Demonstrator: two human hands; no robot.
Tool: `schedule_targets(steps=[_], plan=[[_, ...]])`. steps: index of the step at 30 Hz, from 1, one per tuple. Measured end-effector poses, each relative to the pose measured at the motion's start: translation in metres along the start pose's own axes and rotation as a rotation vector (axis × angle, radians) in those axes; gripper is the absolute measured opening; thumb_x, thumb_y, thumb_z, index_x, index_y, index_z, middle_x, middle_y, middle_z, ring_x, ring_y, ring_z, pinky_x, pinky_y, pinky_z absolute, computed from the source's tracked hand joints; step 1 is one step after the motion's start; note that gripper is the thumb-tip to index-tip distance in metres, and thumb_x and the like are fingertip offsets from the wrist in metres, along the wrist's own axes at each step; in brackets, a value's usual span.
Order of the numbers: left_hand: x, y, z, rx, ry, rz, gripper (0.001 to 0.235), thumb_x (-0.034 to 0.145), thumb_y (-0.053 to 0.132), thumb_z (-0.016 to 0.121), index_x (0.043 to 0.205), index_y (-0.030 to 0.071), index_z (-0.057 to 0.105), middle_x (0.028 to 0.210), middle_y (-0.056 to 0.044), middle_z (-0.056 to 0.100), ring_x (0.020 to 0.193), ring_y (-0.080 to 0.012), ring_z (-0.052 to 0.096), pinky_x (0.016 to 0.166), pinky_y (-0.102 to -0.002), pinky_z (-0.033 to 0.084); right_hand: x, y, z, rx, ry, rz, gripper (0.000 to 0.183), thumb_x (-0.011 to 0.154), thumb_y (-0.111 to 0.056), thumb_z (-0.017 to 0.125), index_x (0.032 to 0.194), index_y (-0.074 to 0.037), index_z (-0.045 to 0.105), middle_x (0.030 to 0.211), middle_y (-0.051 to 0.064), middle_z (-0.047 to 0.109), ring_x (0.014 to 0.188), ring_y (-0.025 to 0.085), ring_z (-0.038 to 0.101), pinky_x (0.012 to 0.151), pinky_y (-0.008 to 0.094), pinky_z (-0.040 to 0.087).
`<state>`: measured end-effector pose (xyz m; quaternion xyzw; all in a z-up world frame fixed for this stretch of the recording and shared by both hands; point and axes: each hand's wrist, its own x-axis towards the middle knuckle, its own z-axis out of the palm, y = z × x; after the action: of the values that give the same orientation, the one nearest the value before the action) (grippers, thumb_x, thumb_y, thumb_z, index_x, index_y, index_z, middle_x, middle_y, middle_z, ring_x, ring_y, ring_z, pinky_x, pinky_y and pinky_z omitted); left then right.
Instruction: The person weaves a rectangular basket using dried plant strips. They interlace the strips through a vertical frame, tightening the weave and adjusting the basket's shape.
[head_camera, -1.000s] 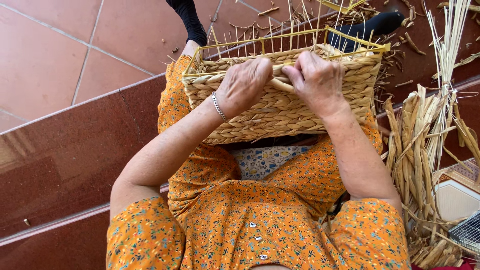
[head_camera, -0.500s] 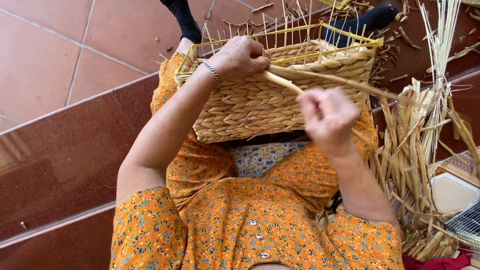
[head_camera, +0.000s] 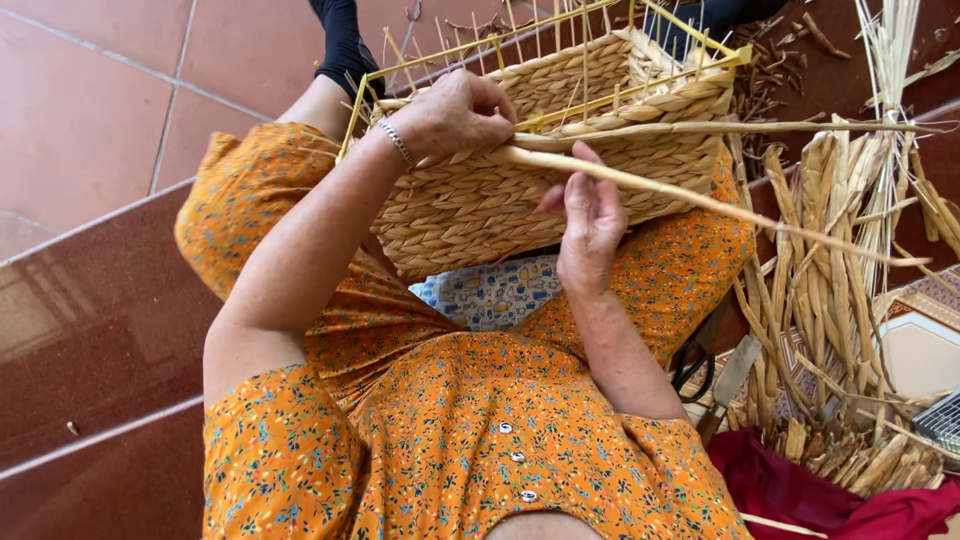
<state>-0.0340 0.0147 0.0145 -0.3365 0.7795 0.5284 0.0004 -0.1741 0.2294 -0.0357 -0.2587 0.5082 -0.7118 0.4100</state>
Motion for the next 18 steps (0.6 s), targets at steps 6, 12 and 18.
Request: schedule_targets(steps=[6,12,18], plan=[[0.012,0.002,-0.006,0.045,-0.042,-0.045,0.02,0.086,0.024,0.072,0.093,0.007,0.08,0.079,-0.005,0.074,0.07,-0.0123,0.066,0.065,-0.03,0.055,0.019,-0.011,0.012,-0.116,-0.04,0.062,0.032,0.103,-0.014,0.068,0.128,0.001,0.057,0.107,0.01,0.071,0.083,0.015,0.073,0.075,0.027,0.062],[0.009,-0.002,-0.003,0.005,-0.099,-0.006,0.021,0.085,0.025,0.071,0.091,0.007,0.079,0.077,-0.005,0.073,0.07,-0.0133,0.066,0.066,-0.032,0.056,0.015,-0.012,0.034,-0.299,0.005,-0.221,0.028,0.109,-0.009,0.069,0.132,0.001,0.057,0.12,0.009,0.067,0.104,0.014,0.069,0.092,0.029,0.063],[0.012,-0.005,0.005,-0.032,-0.097,-0.017,0.027,0.087,0.034,0.073,0.088,0.007,0.078,0.074,-0.005,0.072,0.069,-0.0135,0.065,0.065,-0.034,0.054,0.027,-0.017,0.043,-0.257,0.007,-0.097,0.024,0.103,-0.005,0.069,0.126,0.001,0.065,0.117,0.006,0.073,0.099,0.01,0.069,0.085,0.025,0.06]])
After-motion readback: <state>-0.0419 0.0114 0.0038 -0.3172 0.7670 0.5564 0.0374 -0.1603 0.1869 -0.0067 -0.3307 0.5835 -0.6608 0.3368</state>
